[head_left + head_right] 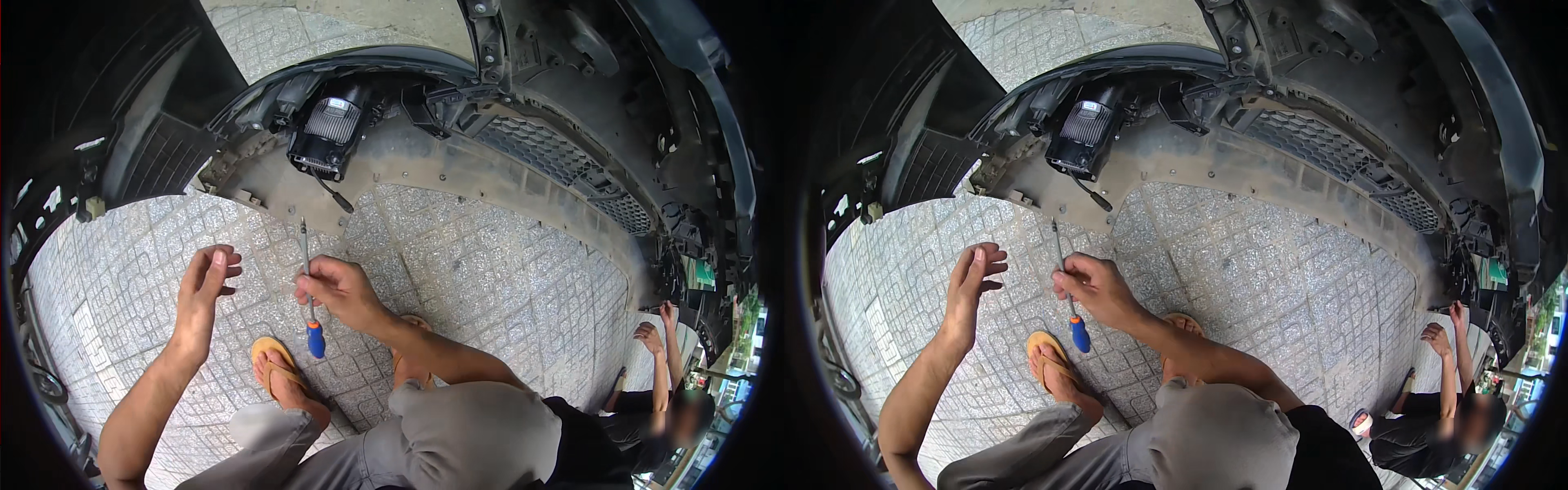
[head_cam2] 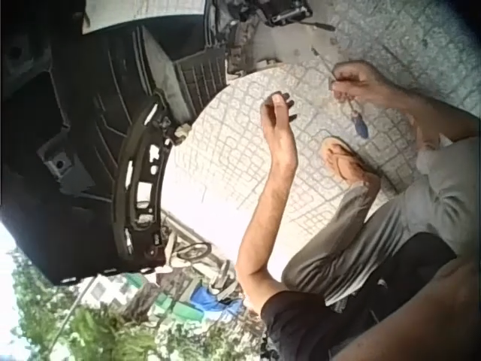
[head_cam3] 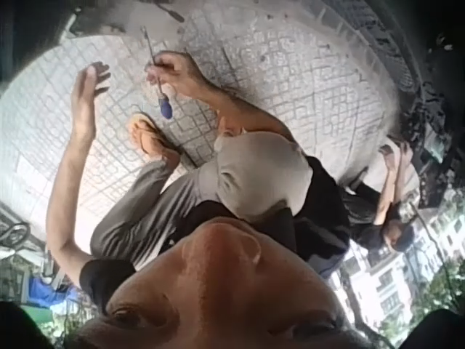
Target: Installing or repairing a component inside a car's front bumper cover using a screwdriver.
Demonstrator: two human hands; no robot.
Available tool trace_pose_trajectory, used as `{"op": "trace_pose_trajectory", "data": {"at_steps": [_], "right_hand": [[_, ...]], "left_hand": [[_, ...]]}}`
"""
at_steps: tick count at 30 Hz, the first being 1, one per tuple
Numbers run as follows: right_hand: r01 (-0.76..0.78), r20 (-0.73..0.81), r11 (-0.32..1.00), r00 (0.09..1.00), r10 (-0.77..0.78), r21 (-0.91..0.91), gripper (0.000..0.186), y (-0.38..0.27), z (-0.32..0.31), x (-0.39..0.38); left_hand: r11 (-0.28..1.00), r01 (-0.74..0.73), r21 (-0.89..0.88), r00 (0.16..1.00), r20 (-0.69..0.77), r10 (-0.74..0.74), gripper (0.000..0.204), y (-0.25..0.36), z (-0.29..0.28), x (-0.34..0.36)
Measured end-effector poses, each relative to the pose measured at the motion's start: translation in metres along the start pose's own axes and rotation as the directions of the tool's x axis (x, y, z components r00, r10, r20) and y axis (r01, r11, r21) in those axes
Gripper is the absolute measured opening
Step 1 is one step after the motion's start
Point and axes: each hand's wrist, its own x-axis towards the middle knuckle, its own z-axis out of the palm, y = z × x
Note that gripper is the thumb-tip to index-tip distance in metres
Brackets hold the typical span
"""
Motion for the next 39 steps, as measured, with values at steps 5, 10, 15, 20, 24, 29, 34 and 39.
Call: {"op": "trace_pose_trajectory", "data": {"at_steps": [5, 10, 15, 20, 24, 29, 34, 39], "right_hand": [[-0.126, -0.443, 0.984, 0.88, 0.169, 0.125, 0.02, 0.033, -0.061, -0.084], [-0.141, -0.78, 0.985, 0.603, 0.164, 0.099, 0.027, 0.057, -0.141, -0.15], [-0.063, -0.869, 0.984, 0.461, 0.179, 0.169, 0.028, 0.077, -0.166, -0.167], [-0.154, -0.825, 0.979, 0.53, 0.197, 0.135, 0.03, 0.091, -0.173, -0.145], [-0.174, -0.819, 0.984, 0.558, 0.132, 0.04, 0.027, 0.097, -0.175, -0.138], [-0.218, -0.83, 0.976, 0.546, 0.117, -0.006, 0.029, 0.088, -0.172, -0.135], [-0.426, -0.829, 0.849, 0.559, -0.025, -0.313, 0.038, 0.074, -0.17, -0.136], [-0.459, -0.802, 0.817, 0.597, -0.006, -0.348, 0.041, 0.076, -0.17, -0.143]], "left_hand": [[0.923, 0.169, -0.345, 0.975, 0.194, -0.106, 0.129, 0.042, 0.069, 0.085], [0.805, 0.08, -0.588, 0.99, 0.14, 0.004, 0.097, 0.056, 0.119, 0.127], [0.705, 0.062, -0.707, 0.997, 0.083, -0.005, 0.08, 0.054, 0.137, 0.133], [0.682, -0.033, -0.731, 0.998, 0.017, 0.067, 0.076, 0.05, 0.138, 0.137], [0.694, -0.045, -0.719, 0.999, -0.012, 0.052, 0.076, 0.055, 0.144, 0.133], [0.675, -0.043, -0.737, 0.999, -0.019, 0.044, 0.074, 0.057, 0.145, 0.133], [0.663, -0.034, -0.748, 0.999, -0.009, 0.041, 0.073, 0.055, 0.143, 0.135], [0.678, -0.031, -0.734, 0.999, -0.008, 0.038, 0.073, 0.056, 0.146, 0.133]]}}
